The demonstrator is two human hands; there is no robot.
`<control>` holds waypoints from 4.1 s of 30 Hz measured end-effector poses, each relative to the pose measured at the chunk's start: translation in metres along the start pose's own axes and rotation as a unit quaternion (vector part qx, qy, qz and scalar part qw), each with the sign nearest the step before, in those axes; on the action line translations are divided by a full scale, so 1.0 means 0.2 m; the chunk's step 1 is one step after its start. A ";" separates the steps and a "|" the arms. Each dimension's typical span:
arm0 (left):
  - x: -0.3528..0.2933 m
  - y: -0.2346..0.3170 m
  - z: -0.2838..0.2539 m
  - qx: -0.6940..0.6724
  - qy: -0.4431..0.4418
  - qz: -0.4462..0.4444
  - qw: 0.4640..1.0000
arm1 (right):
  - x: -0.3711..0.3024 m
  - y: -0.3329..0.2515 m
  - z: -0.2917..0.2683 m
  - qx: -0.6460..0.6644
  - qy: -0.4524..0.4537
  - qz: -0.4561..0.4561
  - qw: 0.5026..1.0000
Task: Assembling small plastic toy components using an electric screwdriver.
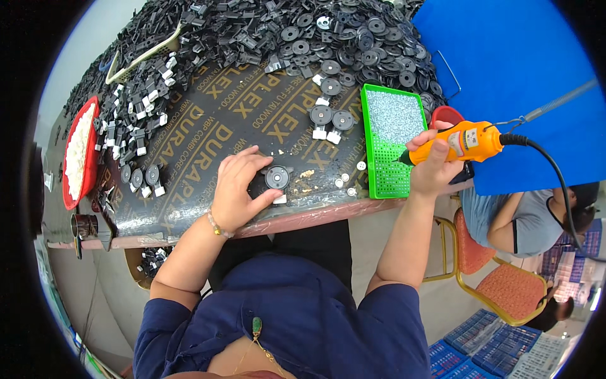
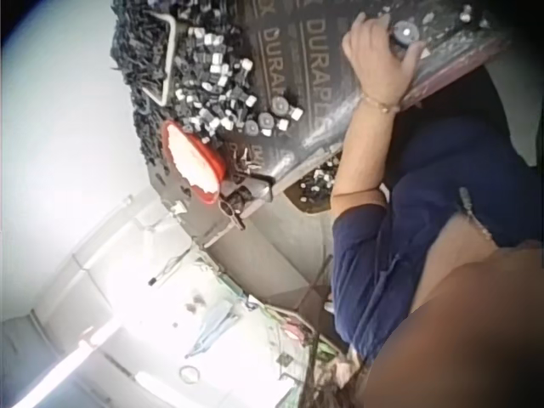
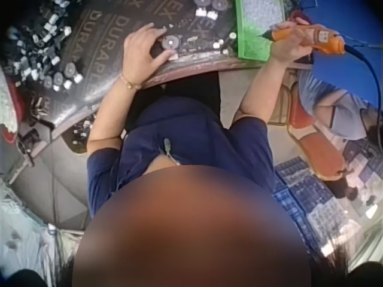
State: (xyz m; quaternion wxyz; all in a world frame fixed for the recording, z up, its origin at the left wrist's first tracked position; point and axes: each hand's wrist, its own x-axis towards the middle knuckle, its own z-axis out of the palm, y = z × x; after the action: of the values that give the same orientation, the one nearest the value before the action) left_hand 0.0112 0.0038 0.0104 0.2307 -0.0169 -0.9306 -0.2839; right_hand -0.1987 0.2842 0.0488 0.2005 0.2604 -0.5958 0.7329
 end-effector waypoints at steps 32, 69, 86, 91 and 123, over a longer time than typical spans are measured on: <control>-0.02 -0.03 0.02 -0.006 -0.004 -0.017 1.000 | -0.34 -0.19 0.81 0.245 -0.236 0.160 0.927; 0.00 0.00 0.03 0.007 -0.017 -0.004 1.000 | 0.01 -0.01 -0.05 -0.021 0.028 -0.006 0.999; 0.01 0.00 0.03 0.017 -0.020 -0.001 1.000 | 0.00 -0.20 0.03 0.010 0.018 -0.036 0.999; 0.00 -0.01 0.04 0.016 -0.027 0.006 0.999 | -0.19 -0.30 0.32 0.183 -0.123 -0.018 0.975; 0.00 0.00 0.01 -0.037 0.043 0.069 0.996 | -0.37 -0.30 0.69 0.217 -0.222 0.100 0.945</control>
State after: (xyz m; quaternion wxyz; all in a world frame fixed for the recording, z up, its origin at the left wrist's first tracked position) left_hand 0.0098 0.0051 0.0090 0.2889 -0.0775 -0.9051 -0.3021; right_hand -0.0841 0.1638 0.0709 -0.0724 0.3925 -0.4743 0.7847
